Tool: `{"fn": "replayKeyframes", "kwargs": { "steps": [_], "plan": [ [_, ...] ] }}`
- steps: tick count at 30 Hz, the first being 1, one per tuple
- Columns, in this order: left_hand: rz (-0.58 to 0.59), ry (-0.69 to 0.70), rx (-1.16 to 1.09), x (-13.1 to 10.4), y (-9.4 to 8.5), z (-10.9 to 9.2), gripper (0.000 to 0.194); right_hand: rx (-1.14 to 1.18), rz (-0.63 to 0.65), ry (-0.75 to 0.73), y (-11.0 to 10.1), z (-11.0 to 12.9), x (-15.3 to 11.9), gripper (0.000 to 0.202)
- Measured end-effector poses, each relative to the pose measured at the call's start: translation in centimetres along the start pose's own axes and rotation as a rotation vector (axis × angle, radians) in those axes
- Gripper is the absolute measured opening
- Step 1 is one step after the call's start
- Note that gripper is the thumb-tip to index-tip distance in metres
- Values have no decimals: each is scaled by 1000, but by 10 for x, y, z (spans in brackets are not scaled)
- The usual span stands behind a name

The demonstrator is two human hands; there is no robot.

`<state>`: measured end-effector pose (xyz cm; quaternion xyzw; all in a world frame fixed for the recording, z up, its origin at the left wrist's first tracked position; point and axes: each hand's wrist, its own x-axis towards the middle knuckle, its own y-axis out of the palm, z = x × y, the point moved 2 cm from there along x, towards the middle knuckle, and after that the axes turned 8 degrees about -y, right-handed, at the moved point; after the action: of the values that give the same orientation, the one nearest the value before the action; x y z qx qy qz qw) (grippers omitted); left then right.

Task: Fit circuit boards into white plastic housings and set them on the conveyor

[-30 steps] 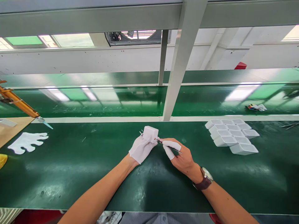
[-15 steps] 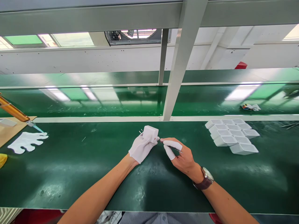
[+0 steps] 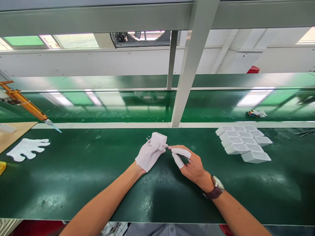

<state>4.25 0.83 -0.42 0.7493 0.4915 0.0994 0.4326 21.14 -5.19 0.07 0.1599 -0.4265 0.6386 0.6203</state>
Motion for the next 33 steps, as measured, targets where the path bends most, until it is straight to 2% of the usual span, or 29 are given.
{"fn": "replayKeyframes", "kwargs": {
  "steps": [16, 19, 23, 25, 27, 30, 33],
  "plan": [
    [-4, 7, 4, 3, -4, -1, 43, -15, -23, -53, -5, 5, 5, 41],
    [-28, 9, -8, 3, -4, -3, 45, -135, -18, -42, -10, -6, 5, 41],
    [-53, 27, -24, 5, -6, -6, 43, -397, 124, -1, -20, -36, 0, 39],
    [-54, 29, -21, 6, -7, -7, 41, -468, 200, 35, -25, -49, -3, 38],
    [-50, 29, -14, 6, -9, -7, 41, -491, 218, 112, -29, -58, -5, 35],
    [-64, 37, -5, 7, -11, -7, 42, -435, 139, 291, -32, -60, -4, 28],
    [-118, 59, 81, 8, -15, -8, 46, -209, 13, 419, -32, -55, 0, 23]
  ]
}}
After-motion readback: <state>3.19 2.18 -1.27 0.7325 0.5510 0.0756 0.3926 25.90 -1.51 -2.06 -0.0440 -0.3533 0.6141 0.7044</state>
